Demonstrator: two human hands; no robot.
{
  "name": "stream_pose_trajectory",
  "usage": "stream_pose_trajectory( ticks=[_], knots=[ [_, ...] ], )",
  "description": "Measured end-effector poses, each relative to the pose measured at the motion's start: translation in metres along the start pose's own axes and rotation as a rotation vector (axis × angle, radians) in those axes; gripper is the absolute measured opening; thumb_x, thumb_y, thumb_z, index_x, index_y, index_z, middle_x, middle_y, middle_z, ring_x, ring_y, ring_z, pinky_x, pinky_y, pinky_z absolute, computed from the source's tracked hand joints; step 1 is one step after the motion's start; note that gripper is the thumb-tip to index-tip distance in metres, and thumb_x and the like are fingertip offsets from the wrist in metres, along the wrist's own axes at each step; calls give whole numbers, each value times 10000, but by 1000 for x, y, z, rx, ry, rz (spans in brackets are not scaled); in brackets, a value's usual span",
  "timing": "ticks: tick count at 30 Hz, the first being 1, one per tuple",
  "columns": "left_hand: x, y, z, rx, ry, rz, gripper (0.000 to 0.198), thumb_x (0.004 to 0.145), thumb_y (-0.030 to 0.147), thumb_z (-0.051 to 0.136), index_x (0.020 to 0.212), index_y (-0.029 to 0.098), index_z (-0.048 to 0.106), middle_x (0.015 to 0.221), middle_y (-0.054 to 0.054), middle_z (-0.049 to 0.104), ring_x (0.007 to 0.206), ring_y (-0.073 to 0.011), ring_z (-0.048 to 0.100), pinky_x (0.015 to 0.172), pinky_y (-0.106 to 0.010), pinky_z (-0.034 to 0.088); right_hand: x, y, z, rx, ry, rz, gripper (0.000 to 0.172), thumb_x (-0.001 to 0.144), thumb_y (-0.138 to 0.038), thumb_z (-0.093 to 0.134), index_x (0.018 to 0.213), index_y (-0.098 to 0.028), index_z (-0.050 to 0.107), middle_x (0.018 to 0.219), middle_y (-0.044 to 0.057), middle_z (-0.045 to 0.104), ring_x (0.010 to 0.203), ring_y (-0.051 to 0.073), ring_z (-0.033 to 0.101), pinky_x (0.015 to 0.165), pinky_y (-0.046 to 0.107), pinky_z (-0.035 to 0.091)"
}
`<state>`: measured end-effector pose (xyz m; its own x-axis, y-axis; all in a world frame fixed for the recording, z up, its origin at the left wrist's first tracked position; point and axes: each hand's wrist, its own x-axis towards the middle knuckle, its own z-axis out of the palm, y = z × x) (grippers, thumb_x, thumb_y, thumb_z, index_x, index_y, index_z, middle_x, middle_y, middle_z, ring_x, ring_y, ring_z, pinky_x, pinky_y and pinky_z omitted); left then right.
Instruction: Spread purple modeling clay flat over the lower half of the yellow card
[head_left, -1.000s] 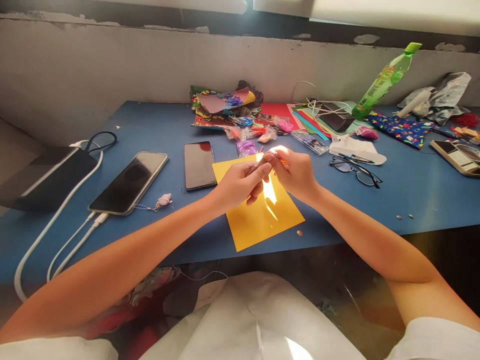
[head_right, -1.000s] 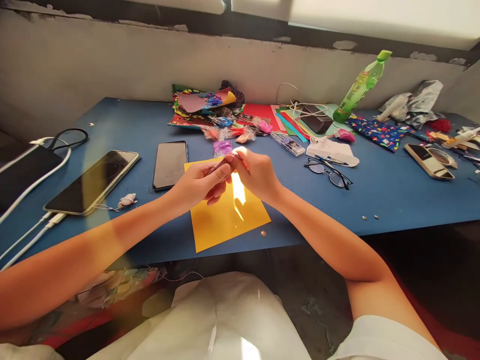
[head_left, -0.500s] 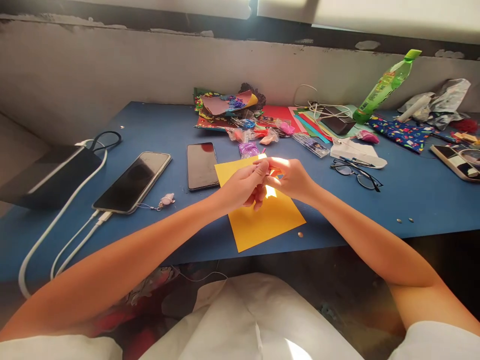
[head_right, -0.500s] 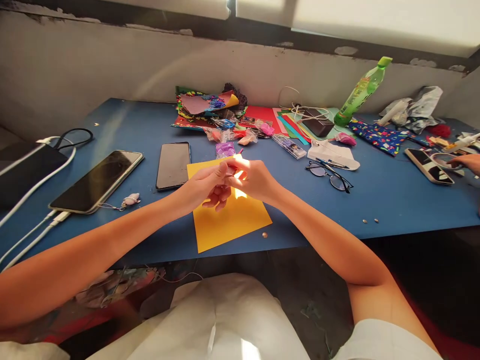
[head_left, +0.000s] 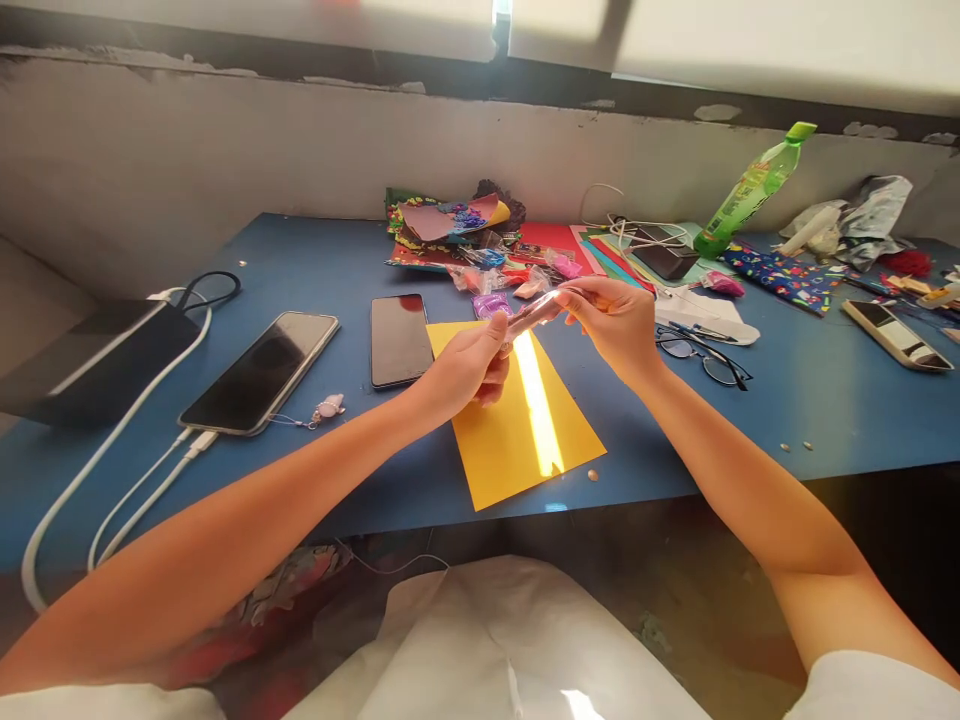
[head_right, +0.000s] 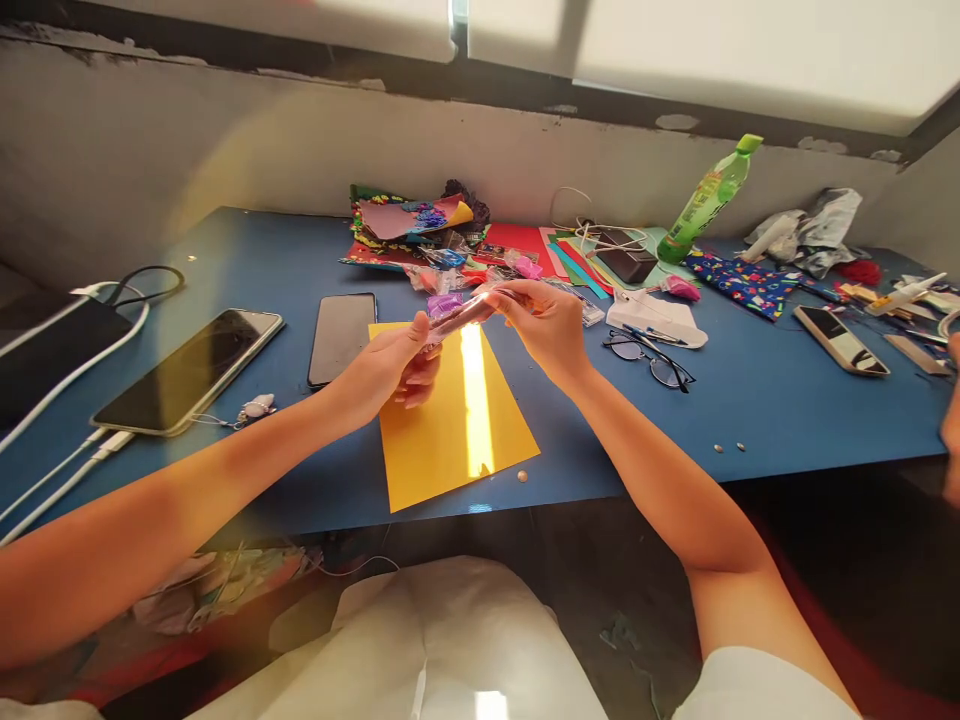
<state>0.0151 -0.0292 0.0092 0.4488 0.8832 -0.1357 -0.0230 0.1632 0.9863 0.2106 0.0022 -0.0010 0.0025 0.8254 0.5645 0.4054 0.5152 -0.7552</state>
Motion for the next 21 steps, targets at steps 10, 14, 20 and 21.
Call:
stream_pose_trajectory(
  ticks=[10,14,20,21],
  knots=[
    [-2,1,6,124,-182,-152,384,996,447,429,706,197,394,502,77,362,374,-54,366,366,-156,241,-25,-9,20,-150,-498,-325,437,864,-414,643,1262,-233,648,1067,41,750,864,155,702,780,267,558],
    [-2,3,2,107,-115,-61,387,1013,322,429,659,168,453,490,74,336,387,-29,271,370,-153,179,-23,-16,15,-105,-442,-166,369,798,-492,703,1037,-218,767,730,-13,748,675,139,686,646,236,546],
    [-2,6,-5,78,-43,117,433,987,352,501,599,163,461,486,74,300,388,-24,227,379,-179,187,-9,-15,3,94,-199,-25,341,675,-525,798,807,-211,785,676,3,724,572,145,653,566,292,571],
    [-2,7,-6,55,-30,117,450,983,366,508,587,168,429,501,77,286,389,-23,223,380,-179,185,-5,-12,0,90,-167,-17,344,664,-526,806,795,-208,781,681,7,723,576,147,655,561,297,575]
  ],
)
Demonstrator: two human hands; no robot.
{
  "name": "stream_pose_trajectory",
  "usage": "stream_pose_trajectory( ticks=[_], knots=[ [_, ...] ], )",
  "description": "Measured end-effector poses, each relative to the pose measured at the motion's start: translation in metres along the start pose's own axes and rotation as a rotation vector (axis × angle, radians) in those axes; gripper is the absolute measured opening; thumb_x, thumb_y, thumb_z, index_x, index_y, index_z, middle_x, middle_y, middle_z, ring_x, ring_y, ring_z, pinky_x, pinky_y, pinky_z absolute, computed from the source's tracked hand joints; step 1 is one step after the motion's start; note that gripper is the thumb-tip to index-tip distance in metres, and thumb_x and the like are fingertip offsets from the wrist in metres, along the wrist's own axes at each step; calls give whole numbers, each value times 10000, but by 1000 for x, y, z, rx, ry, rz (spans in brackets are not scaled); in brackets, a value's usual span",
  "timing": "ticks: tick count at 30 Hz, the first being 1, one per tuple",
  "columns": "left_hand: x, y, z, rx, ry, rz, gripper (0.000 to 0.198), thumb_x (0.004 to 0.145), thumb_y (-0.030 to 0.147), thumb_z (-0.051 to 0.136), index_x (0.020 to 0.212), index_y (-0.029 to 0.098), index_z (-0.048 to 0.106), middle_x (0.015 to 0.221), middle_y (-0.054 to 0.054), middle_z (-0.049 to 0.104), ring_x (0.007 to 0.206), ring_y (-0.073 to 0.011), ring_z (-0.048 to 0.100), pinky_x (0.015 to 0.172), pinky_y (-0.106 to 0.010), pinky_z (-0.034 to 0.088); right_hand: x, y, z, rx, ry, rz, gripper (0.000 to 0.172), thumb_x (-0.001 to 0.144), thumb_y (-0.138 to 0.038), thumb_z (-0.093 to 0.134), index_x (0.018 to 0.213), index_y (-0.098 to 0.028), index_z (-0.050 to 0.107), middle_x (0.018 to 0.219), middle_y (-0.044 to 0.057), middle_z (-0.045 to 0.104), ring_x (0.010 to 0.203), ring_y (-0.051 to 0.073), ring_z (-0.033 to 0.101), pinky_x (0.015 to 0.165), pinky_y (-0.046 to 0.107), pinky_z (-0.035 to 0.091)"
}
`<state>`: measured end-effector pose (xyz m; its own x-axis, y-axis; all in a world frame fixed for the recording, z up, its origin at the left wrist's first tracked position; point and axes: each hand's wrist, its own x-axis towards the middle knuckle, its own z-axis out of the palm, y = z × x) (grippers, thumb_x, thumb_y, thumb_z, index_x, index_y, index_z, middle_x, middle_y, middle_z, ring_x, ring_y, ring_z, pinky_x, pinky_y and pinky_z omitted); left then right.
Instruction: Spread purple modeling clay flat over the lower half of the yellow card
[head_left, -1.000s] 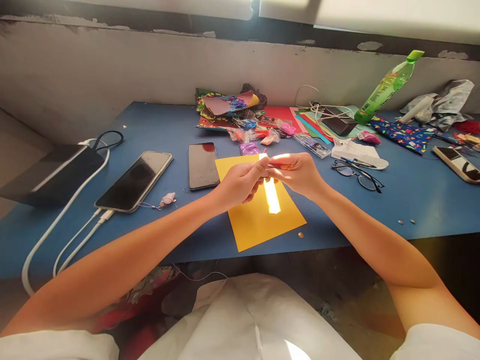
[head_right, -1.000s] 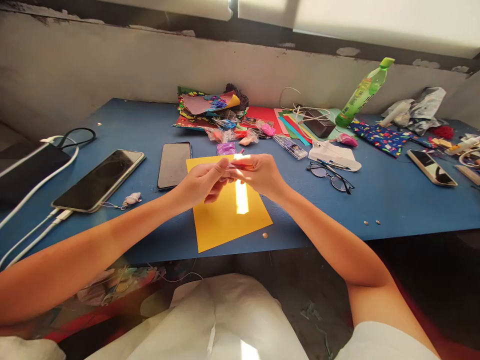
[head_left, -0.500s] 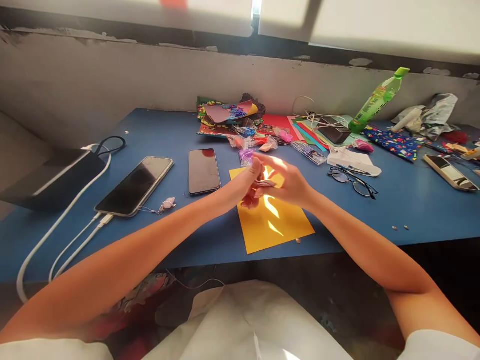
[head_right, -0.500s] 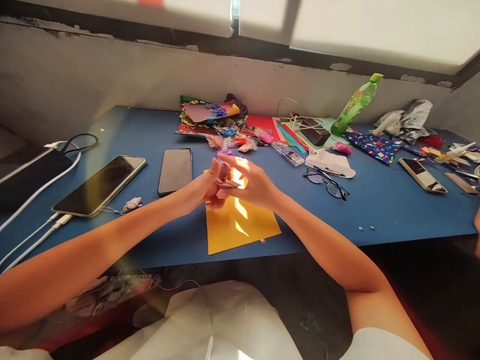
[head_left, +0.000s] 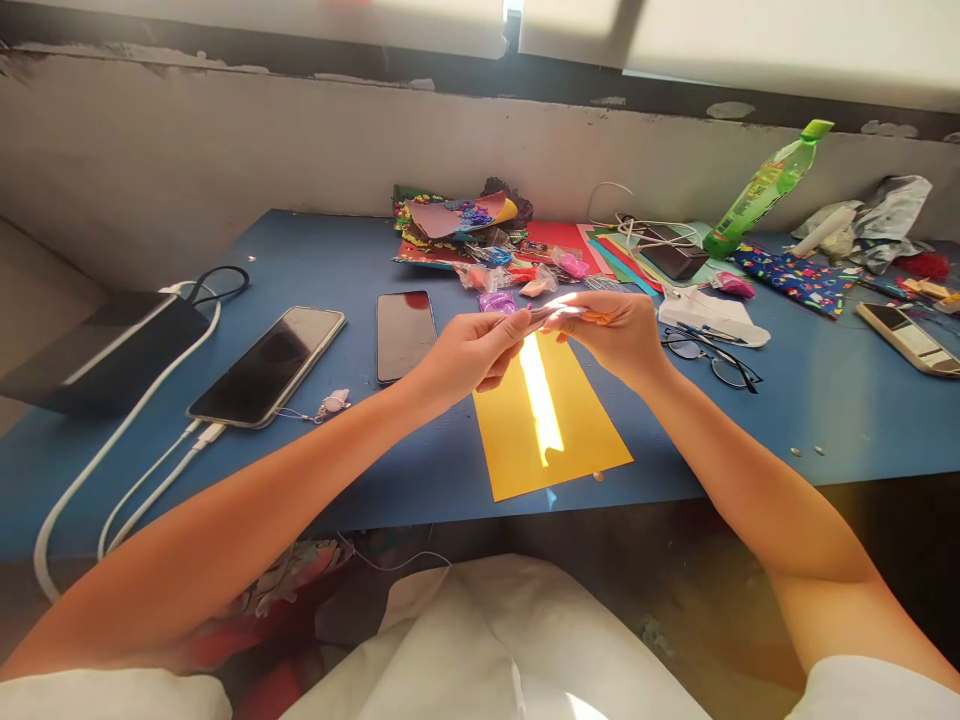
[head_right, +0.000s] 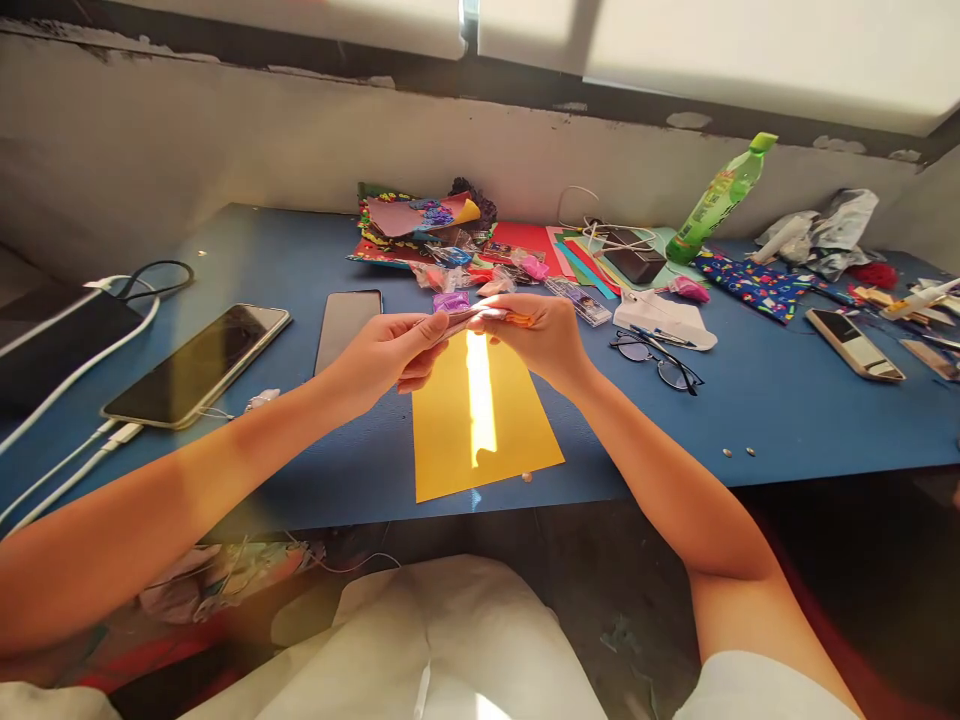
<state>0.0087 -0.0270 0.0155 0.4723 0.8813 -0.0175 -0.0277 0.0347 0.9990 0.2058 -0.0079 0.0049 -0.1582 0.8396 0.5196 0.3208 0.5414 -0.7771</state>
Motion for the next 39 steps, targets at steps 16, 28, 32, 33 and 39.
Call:
stream_pose_trajectory(
  ticks=[16,28,32,33,39],
  knots=[
    [4,-8,-4,-14,-327,-74,655,869,776,327,929,170,567,858,-58,673,711,-173,703,456,-197,391,-18,-8,19,-386,-385,-402,507,1011,-401,376,1498,-262,367,1384,97,577,1220,241,574,1008,431,496],
    [0,5,-9,127,-152,-74,424,988,399,477,634,165,496,457,49,427,360,-51,424,396,-188,287,-4,-1,2,47,-57,-8,319,683,-522,797,766,-215,771,696,2,732,594,148,670,562,293,582],
    [3,5,-13,10,-85,-73,428,971,457,496,653,175,450,488,58,395,372,-60,442,388,-189,259,6,9,-9,-50,141,-14,298,728,-501,771,774,-207,760,701,9,725,655,159,696,625,304,595],
    [3,5,-14,-15,-72,-77,448,959,518,487,667,181,440,490,60,393,367,-65,443,385,-192,249,7,10,-10,-77,169,-30,302,745,-506,755,814,-212,761,749,19,739,715,171,710,654,309,597],
    [5,4,-9,-22,-133,-130,618,860,797,298,753,203,434,509,58,431,365,-91,457,398,-217,263,-5,2,-2,-147,-101,-165,482,817,-534,679,1231,-286,662,1217,36,698,1071,220,675,868,365,583]
  ],
)
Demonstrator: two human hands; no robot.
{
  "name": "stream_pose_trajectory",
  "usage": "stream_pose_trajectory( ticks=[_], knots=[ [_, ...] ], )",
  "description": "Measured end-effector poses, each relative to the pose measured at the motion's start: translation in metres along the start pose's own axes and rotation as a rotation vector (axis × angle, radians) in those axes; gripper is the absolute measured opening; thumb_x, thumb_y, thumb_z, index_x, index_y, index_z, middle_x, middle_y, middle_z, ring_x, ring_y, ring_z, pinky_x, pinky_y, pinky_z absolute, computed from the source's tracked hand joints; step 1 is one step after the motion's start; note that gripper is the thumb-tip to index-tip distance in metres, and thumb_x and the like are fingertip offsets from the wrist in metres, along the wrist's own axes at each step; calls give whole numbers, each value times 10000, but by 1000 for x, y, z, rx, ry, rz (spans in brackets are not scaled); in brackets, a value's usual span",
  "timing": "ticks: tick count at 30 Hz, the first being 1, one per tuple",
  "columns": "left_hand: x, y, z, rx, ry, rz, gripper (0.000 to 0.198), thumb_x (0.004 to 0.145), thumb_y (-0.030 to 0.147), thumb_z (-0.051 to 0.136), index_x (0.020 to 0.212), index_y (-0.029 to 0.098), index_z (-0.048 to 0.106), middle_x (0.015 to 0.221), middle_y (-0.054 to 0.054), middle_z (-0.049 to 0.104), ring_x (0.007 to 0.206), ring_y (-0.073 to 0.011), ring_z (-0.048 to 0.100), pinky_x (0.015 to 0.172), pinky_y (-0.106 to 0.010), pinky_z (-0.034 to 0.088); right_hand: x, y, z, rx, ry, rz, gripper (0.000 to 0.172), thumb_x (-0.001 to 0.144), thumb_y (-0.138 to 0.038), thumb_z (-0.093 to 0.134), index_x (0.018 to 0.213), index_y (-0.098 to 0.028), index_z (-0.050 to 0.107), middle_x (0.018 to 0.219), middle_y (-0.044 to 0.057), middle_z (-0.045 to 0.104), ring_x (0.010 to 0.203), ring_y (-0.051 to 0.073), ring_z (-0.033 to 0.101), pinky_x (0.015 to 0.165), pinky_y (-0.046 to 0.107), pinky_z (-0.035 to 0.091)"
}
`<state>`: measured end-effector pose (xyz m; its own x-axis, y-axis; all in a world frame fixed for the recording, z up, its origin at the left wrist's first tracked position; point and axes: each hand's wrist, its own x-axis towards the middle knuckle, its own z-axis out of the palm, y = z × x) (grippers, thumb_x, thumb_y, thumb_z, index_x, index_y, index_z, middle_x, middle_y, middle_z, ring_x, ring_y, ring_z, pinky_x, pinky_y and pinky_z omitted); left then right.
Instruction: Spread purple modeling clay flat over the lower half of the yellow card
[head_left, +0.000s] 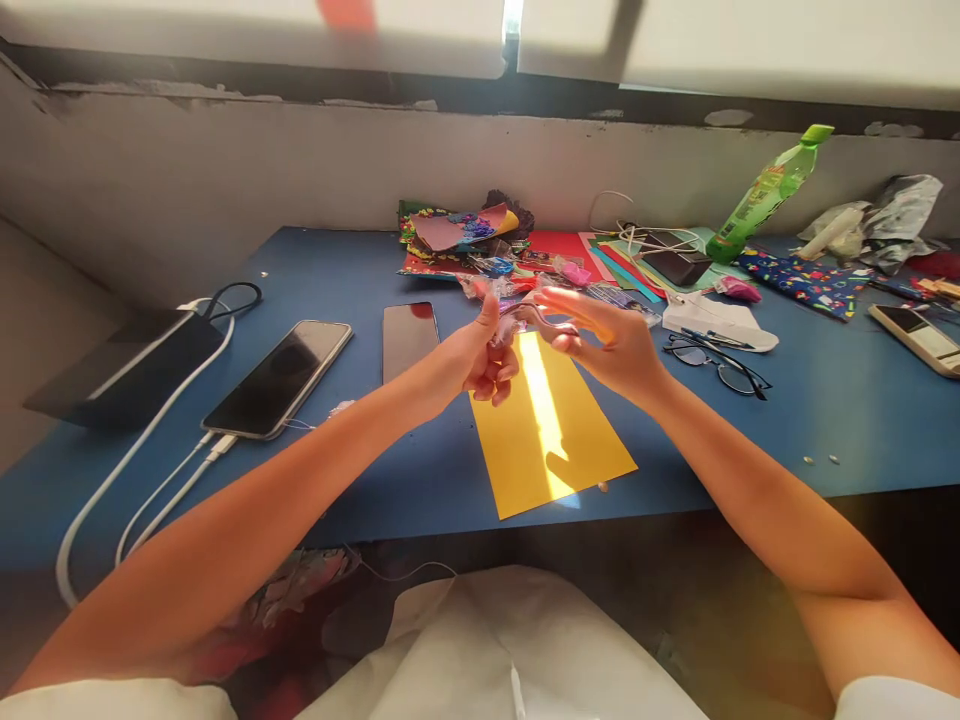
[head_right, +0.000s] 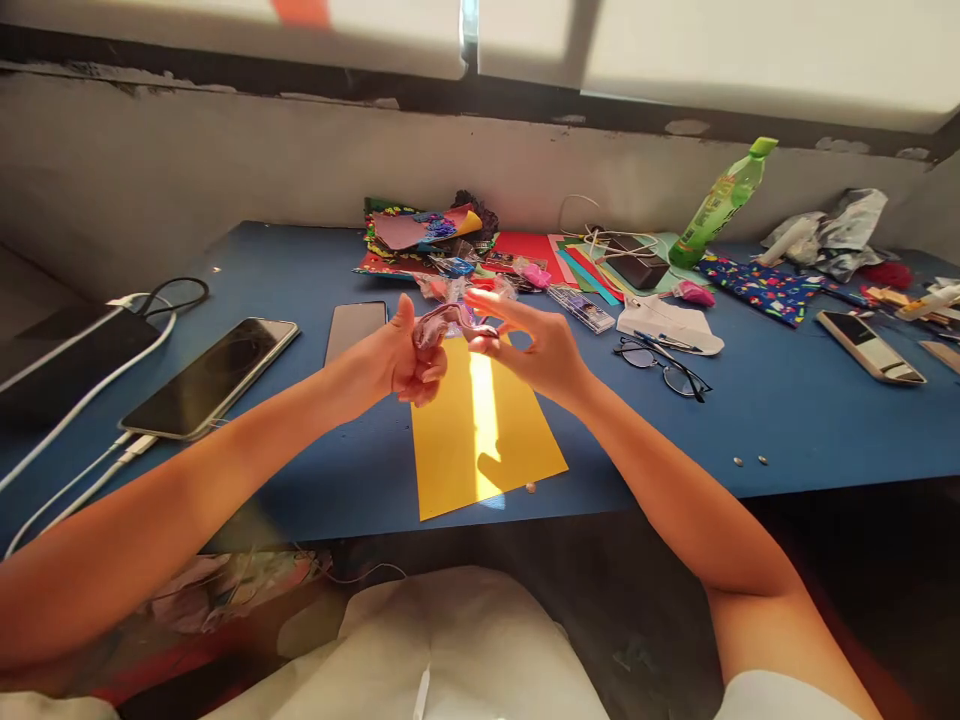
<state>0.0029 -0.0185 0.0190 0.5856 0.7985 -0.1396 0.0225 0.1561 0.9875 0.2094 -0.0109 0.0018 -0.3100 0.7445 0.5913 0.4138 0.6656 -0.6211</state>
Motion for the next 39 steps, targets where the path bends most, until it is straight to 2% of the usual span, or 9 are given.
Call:
stream_pose_trajectory(
  ticks=[7,11,17,21,25,27,30,34,39],
  knots=[
    [1,-13,5,51,-174,-51,548,840,757,455,812,210,435,551,72,427,427,-86,484,422,-197,311,-8,0,16,-99,-223,-109,448,915,-445,589,1336,-292,584,1087,17,738,978,186,694,895,325,554],
    [0,-14,9,5,-53,-9,404,936,550,512,758,192,456,553,74,366,426,-59,414,431,-183,313,-10,-3,21,-82,-246,-174,410,982,-337,474,1384,-277,526,1297,67,644,1132,191,633,977,362,522],
    [-3,-5,12,47,81,15,348,982,280,489,664,146,537,514,76,295,420,-38,278,421,-173,293,-6,-2,20,101,-90,9,331,810,-503,701,1008,-239,731,986,55,728,933,194,677,838,359,574],
    [-3,-3,13,56,134,53,370,977,215,463,611,166,457,495,80,297,397,-33,281,403,-163,296,2,5,13,252,-25,135,382,693,-565,772,801,-201,725,819,34,718,759,156,662,697,311,572],
    [-4,-4,13,7,151,25,380,962,137,405,585,178,387,487,76,294,382,-39,320,399,-160,305,10,19,2,171,125,221,414,677,-589,768,752,-185,712,722,25,702,660,146,637,615,297,538],
    [-4,-4,13,-27,161,22,378,981,185,383,603,181,384,490,70,310,375,-48,346,399,-166,307,11,23,-1,35,237,223,368,705,-548,764,756,-187,717,730,29,708,689,153,644,607,285,519],
    [-1,-6,12,-76,170,4,453,1004,452,373,637,188,396,478,64,354,361,-65,391,392,-180,296,9,18,-2,-78,297,165,255,802,-451,707,846,-202,732,850,46,738,785,161,662,607,263,516],
    [4,-8,13,-149,93,-47,580,939,681,321,716,170,482,561,-5,543,459,-119,574,428,-202,355,0,4,7,-50,60,-49,297,854,-367,669,1115,-227,692,1130,72,711,977,181,664,699,275,559],
    [0,-14,9,-124,-124,43,439,938,580,484,930,149,572,808,-36,649,723,-171,713,524,-212,420,-7,-1,16,-159,-227,-150,285,928,-286,558,1195,-253,653,1065,45,730,917,175,675,767,313,564]
  ],
)
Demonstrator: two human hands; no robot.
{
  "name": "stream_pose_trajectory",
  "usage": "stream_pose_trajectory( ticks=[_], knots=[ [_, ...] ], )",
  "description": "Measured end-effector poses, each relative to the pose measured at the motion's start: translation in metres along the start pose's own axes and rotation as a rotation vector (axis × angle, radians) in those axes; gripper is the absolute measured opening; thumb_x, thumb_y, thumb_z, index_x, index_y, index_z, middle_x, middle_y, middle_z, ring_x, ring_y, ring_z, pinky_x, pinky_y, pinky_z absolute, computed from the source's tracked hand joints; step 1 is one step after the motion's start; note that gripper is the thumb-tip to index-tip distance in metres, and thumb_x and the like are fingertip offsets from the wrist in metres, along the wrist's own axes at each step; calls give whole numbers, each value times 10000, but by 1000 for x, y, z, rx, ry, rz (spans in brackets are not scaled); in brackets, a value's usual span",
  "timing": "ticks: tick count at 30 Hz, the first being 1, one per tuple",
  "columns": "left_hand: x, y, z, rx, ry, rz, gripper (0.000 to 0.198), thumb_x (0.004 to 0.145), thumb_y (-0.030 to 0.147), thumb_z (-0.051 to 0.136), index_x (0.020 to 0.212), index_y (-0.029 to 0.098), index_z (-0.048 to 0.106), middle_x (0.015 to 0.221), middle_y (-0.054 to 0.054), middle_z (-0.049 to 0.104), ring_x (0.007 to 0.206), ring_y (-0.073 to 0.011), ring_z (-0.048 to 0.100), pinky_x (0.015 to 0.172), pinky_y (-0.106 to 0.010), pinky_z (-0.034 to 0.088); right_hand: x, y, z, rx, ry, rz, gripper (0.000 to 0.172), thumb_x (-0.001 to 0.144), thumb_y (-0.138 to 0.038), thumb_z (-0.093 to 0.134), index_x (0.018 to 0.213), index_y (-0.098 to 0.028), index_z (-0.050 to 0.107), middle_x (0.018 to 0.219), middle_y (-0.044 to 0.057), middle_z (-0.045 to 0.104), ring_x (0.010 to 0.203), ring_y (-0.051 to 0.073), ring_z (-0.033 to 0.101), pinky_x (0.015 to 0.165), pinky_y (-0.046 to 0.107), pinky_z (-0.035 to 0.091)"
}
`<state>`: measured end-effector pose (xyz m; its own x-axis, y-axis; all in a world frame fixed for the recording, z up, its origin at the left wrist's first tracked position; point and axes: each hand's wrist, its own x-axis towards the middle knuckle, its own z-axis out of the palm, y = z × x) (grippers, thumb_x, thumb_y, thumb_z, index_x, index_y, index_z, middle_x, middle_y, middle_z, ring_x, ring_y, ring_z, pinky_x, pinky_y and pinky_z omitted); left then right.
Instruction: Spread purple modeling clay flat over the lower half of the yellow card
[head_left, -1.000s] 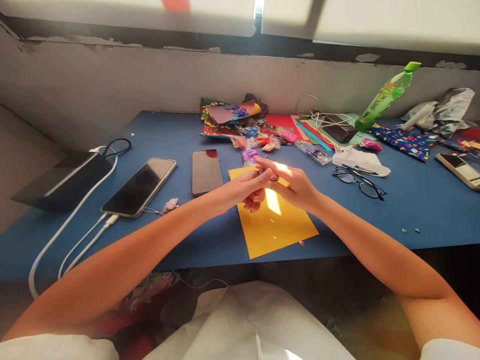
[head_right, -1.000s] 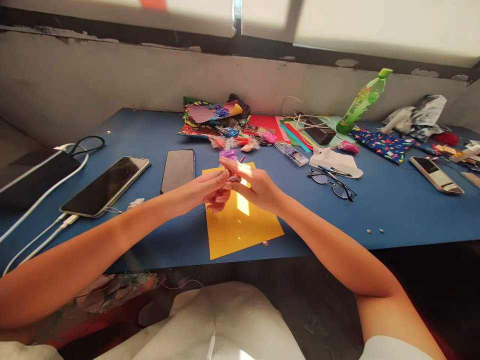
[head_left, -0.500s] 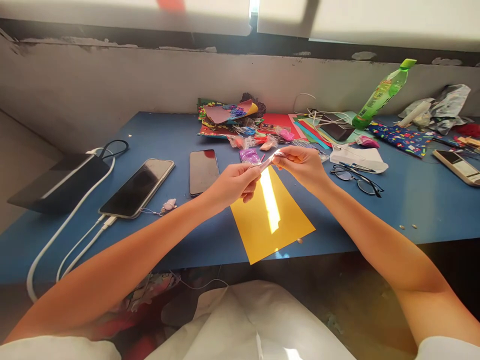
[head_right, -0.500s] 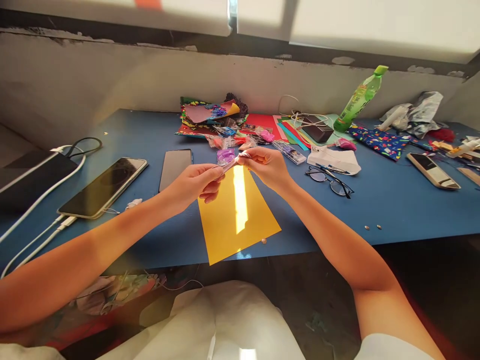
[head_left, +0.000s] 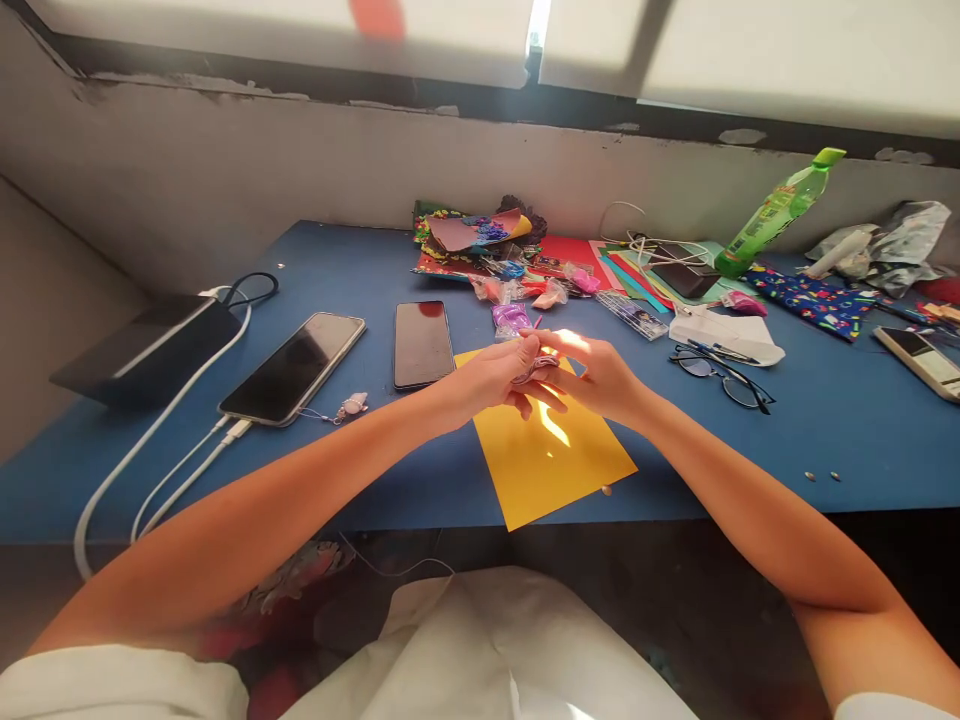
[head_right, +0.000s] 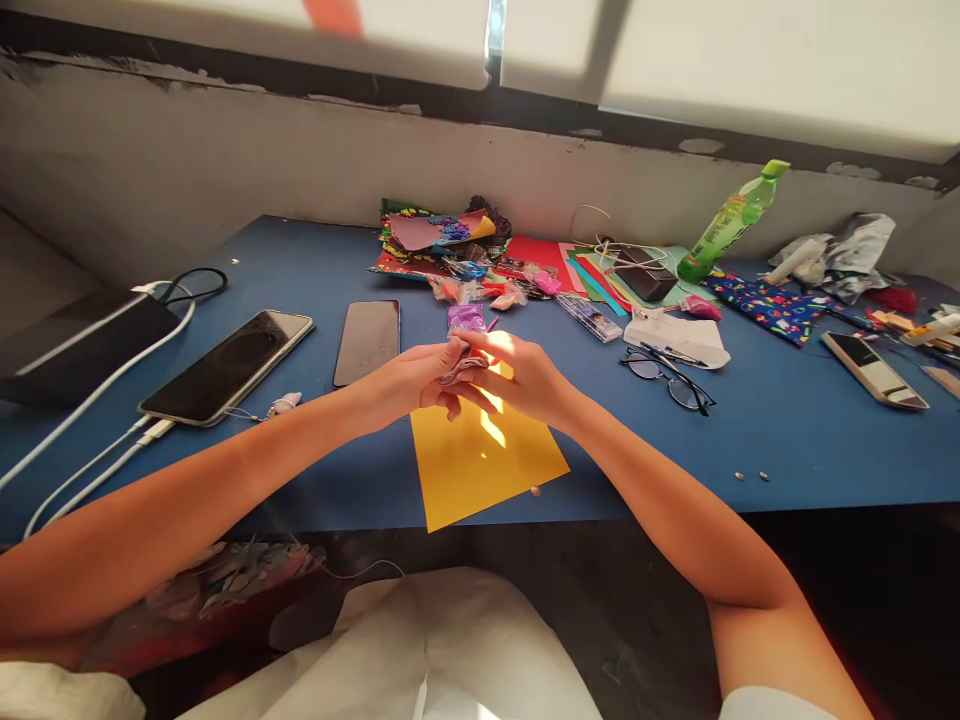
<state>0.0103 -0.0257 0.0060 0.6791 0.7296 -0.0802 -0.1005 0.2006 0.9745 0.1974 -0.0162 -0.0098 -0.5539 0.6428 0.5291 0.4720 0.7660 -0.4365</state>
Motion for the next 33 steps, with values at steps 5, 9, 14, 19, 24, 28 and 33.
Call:
stream_pose_trajectory(
  ticks=[5,9,14,19,24,28,33],
  knots=[
    [-4,4,-10,189,-168,-98,417,954,531,487,833,139,561,773,-80,693,582,-126,657,442,-193,321,0,-8,-3,26,-36,-54,195,929,-227,548,1090,-233,658,1089,34,721,971,168,668,850,311,543],
    [-4,12,-7,253,-177,-61,515,955,560,463,648,148,495,546,-10,557,415,-65,496,384,-182,222,0,-12,-7,9,57,-40,116,933,-293,553,967,-228,643,910,27,713,819,151,651,750,293,542],
    [-2,14,-1,160,14,-33,477,1011,403,428,594,180,361,446,76,330,347,-39,371,397,-173,268,7,5,-11,147,233,91,352,864,-562,608,813,-216,633,731,8,657,667,139,610,639,283,525],
    [2,11,-6,76,117,-62,495,1034,458,270,627,191,361,464,33,442,371,-79,494,403,-196,280,11,21,-20,160,461,248,422,775,-636,673,801,-215,669,729,11,660,659,145,624,640,303,539],
    [5,7,0,-19,124,-57,590,961,675,198,707,190,418,619,-23,608,491,-119,625,426,-207,315,8,5,-16,244,279,161,444,777,-579,702,1085,-259,690,1090,51,711,926,190,677,771,335,564],
    [2,3,4,60,-45,-27,521,948,652,359,835,164,500,709,-22,629,596,-135,680,447,-192,334,3,-9,-6,150,45,138,421,786,-484,719,1153,-278,705,1003,7,748,890,197,693,756,322,566],
    [-1,3,4,157,17,-55,334,1035,351,376,791,158,499,530,62,457,376,-32,443,410,-172,253,1,-12,-3,175,95,257,292,740,-510,746,824,-234,787,712,-5,745,675,184,698,613,289,562]
  ],
)
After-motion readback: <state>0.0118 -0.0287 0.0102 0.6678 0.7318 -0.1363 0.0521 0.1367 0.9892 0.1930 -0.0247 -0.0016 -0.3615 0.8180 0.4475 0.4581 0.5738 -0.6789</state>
